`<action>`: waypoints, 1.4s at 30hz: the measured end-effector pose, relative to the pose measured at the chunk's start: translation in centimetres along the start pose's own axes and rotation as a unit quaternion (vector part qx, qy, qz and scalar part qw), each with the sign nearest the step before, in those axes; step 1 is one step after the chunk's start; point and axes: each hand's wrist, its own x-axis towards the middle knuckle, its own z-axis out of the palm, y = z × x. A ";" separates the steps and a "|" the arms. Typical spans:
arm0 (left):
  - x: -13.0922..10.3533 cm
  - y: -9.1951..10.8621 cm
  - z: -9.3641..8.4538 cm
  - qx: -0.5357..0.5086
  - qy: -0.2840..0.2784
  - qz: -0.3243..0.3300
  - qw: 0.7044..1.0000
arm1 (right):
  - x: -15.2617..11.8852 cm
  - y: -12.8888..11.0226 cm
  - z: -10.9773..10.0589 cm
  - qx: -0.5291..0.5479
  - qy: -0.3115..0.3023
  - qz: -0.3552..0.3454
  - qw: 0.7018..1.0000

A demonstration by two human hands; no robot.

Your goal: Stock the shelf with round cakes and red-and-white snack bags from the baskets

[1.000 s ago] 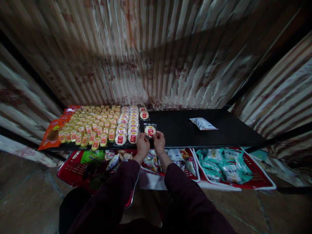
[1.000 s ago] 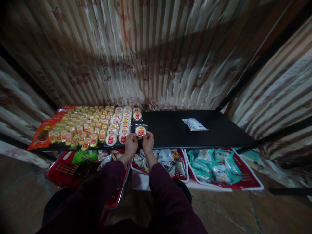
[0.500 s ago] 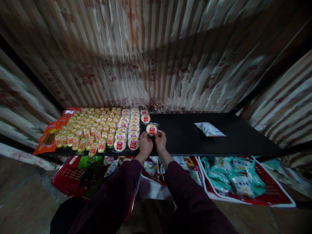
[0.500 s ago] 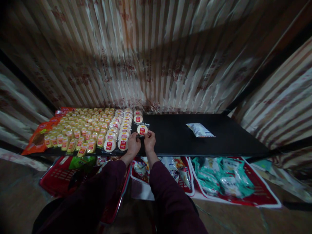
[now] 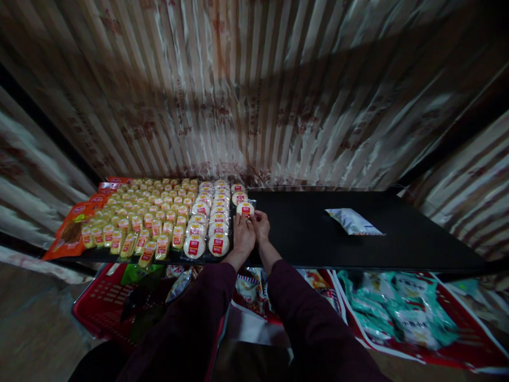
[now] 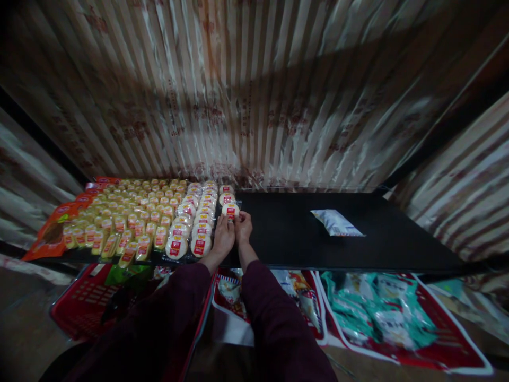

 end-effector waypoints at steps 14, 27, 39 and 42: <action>2.3 -1.2 0.8 0.042 -0.010 0.008 0.999 | 0.8 0.2 1.3 -0.108 -0.016 -0.052 0.993; 3.0 -1.0 0.7 0.115 -0.024 0.033 0.993 | 1.8 1.0 1.7 -0.190 -0.043 -0.072 0.978; 4.1 -1.4 1.6 0.098 -0.014 0.030 0.995 | 2.4 0.1 1.7 -0.246 -0.096 -0.062 0.962; 4.2 -1.7 1.8 0.091 -0.010 0.027 0.995 | 2.7 0.6 1.8 -0.235 -0.095 -0.072 0.965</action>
